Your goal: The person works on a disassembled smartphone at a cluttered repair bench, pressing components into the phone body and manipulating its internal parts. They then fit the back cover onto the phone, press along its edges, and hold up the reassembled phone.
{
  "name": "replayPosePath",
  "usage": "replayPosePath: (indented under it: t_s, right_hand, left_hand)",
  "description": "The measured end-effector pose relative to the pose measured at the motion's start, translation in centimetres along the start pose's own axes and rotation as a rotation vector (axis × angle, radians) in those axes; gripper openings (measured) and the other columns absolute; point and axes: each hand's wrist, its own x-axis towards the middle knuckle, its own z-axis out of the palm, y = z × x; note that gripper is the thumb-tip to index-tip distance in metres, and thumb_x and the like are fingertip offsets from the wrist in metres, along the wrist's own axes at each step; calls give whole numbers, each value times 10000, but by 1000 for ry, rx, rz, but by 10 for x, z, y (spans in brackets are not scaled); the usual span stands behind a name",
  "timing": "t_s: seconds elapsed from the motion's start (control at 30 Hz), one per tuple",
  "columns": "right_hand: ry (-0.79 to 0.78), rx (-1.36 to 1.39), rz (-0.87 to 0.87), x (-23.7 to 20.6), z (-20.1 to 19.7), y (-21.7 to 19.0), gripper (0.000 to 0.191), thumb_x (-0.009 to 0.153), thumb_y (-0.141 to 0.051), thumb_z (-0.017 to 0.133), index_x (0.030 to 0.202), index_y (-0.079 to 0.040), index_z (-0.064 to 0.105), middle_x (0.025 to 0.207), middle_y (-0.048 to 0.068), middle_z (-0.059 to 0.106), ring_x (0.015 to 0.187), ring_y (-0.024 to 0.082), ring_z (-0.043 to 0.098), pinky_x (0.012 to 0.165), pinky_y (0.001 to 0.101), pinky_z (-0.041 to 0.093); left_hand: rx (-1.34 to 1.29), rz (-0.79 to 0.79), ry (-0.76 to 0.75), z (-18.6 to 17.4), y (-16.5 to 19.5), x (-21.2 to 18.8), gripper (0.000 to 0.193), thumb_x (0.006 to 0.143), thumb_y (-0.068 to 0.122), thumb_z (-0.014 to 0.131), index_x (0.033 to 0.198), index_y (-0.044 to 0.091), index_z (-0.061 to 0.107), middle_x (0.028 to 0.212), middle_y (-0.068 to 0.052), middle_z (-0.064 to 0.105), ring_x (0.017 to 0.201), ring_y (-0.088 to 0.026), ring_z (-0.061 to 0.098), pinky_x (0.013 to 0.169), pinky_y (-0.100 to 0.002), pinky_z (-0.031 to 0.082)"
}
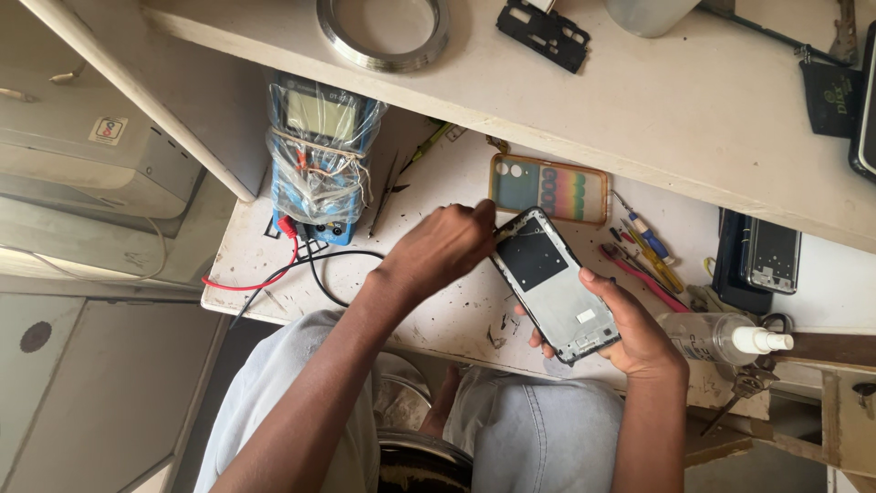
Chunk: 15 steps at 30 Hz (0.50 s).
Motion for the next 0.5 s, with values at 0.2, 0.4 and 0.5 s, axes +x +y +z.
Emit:
replayPosePath:
  t_s: [0.2,0.4,0.5]
  right_hand:
    - [-71,53,2,-9,-13,5,687,962,-482,505,1385,60,527,1157,313,706,814,379,743,627,493,601]
    - [21,-15,43,-6,-16,6,669,956,-468,508,1338,78,566,1119,291,723,804,366,747,640,492,607]
    - [41,-36,63,-5,-15,6,654,954,-461,512,1326,74,575,1100,280,725,804,366,748,651,499,611]
  left_hand:
    - [-168,1,245,-8,-19,-4,206,922,135,650,911,-32,531,716,-247,637,709,-455,652,619,-499,523]
    - [-10,-113,172,0,-26,-6,198,913,116,635,852,-49,545,706,-274,625,767,-475,643,682,-537,515]
    - [13,-162,174,3,-30,-6,183,882,110,641,831,-53,576,723,-272,640,759,-471,654,660,-533,534]
